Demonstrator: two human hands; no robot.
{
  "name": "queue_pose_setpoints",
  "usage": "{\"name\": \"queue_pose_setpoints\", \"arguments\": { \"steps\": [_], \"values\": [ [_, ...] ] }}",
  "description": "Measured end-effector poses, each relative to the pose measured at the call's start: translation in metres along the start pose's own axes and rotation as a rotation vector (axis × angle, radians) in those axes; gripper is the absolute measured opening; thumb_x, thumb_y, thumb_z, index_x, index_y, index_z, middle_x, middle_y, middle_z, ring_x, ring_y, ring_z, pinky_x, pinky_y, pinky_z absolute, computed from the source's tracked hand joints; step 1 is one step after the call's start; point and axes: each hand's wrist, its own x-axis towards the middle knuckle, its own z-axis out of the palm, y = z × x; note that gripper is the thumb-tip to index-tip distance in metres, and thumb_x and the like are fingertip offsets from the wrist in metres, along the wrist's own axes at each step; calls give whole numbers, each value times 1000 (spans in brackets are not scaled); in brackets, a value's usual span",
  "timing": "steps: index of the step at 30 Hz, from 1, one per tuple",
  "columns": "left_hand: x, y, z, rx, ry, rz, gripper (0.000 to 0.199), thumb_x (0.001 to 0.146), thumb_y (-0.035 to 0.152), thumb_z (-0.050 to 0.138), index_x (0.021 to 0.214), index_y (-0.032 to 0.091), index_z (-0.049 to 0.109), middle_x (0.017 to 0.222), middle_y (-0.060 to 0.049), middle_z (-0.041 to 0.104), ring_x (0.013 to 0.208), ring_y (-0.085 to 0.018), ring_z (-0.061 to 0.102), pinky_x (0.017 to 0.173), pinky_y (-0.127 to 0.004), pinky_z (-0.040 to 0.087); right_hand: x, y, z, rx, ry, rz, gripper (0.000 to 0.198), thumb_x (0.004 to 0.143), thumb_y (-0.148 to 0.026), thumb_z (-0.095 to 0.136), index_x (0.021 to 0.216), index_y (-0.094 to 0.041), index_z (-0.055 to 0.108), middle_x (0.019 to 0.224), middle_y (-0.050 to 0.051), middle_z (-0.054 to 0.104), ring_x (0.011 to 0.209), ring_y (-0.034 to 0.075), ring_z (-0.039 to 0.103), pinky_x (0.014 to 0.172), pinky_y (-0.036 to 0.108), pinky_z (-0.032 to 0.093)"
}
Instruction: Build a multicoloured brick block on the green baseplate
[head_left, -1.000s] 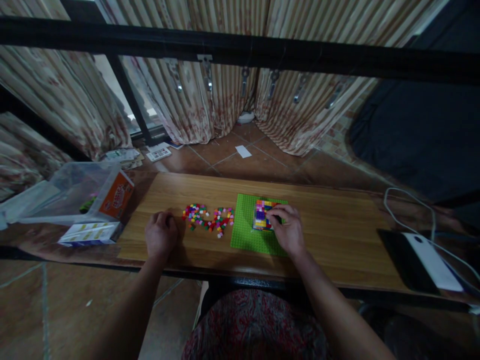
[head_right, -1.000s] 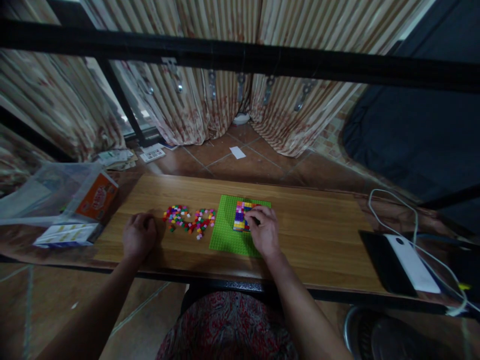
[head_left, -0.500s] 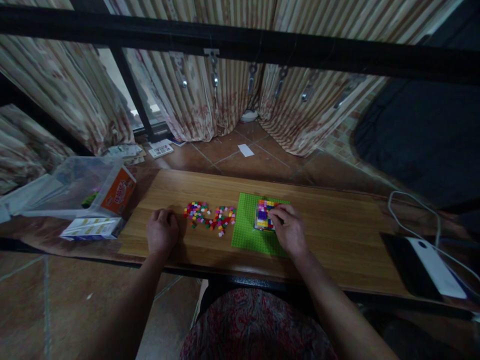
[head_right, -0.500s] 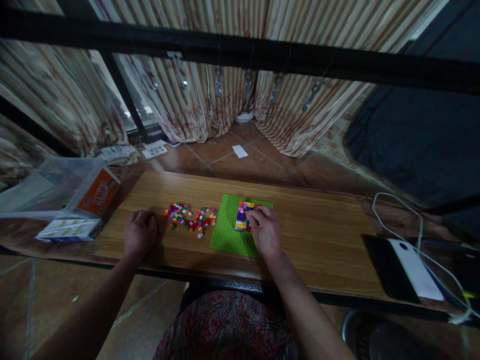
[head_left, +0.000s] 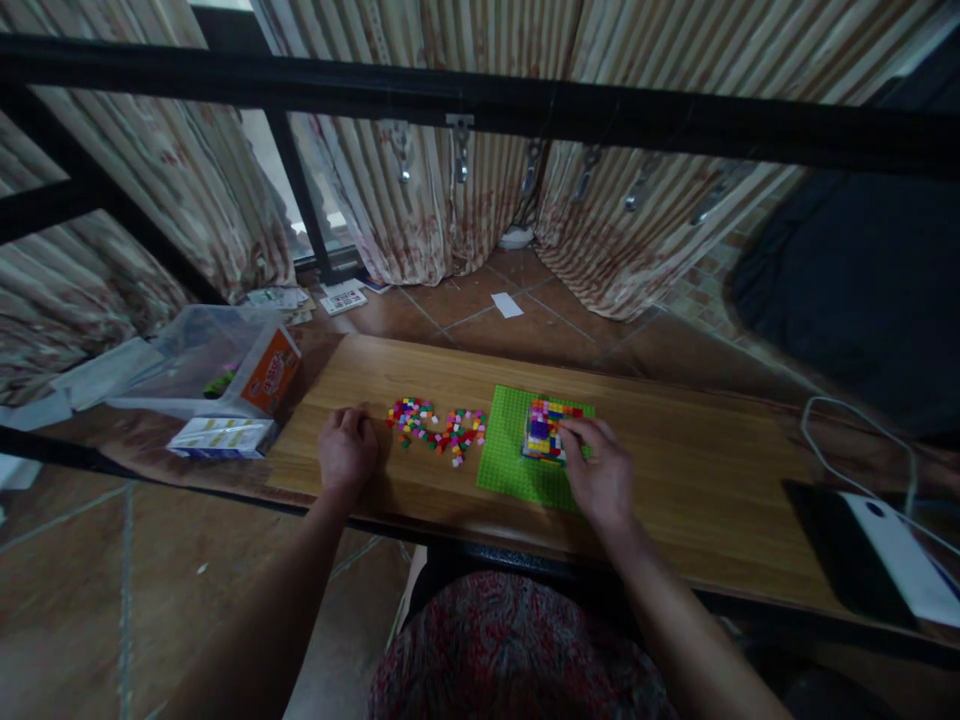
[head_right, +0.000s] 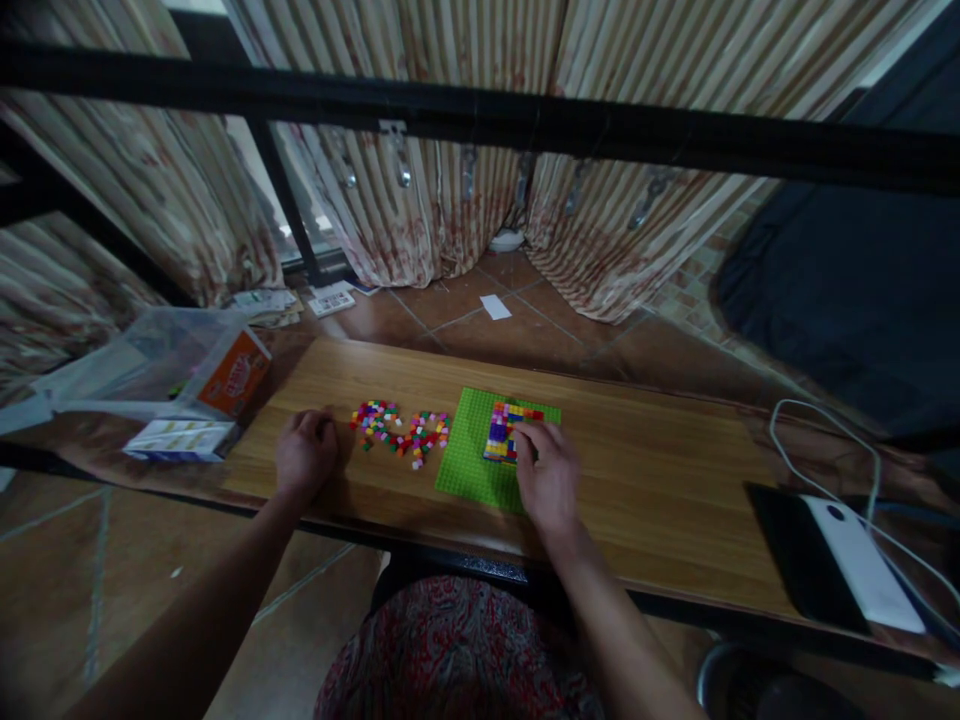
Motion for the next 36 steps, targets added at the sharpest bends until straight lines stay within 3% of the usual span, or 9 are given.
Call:
{"name": "queue_pose_setpoints", "arguments": {
  "steps": [3,8,14,20,30,36],
  "values": [
    [0,-2,2,-4,-8,-8,25,85,25,46,95,18,67,99,-11,64,94,-24,59,87,-37,46,-12,-21,3,62,-37,-35,22,94,-32,50,95,-23,70,94,6,69,87,20,64,81,36,51],
    [-1,-2,2,-2,-10,-9,26,85,25,45,96,17,67,100,-12,64,96,-25,59,88,-38,46,-24,-44,33,68,-263,-105,23,95,-24,47,92,-23,70,89,5,69,84,19,63,78,33,50],
    [-2,-2,2,-17,-5,-11,27,86,25,45,98,17,67,102,-11,64,96,-24,60,88,-37,47,-12,-38,77,-46,-379,-122,26,92,-16,47,92,-24,72,87,5,67,84,20,61,76,32,48],
    [-1,-2,3,-18,-9,-31,25,85,25,46,96,18,68,100,-10,64,94,-24,60,87,-36,47,-6,-35,101,-91,-404,-122,25,86,-12,51,86,-25,73,87,5,64,81,20,58,75,33,47],
    [-2,-3,3,-12,-10,-23,25,85,25,46,97,17,67,102,-12,65,94,-25,60,87,-38,47,-13,-34,103,-71,-405,-146,21,90,-17,52,81,-23,70,89,6,64,84,20,59,76,33,47],
    [-1,-2,2,-12,-12,-11,26,85,24,46,97,16,67,102,-12,65,95,-25,60,88,-37,47,-18,-46,86,-11,-318,-156,17,92,-19,49,89,-21,66,96,6,65,90,20,60,81,32,47]
  ]
}}
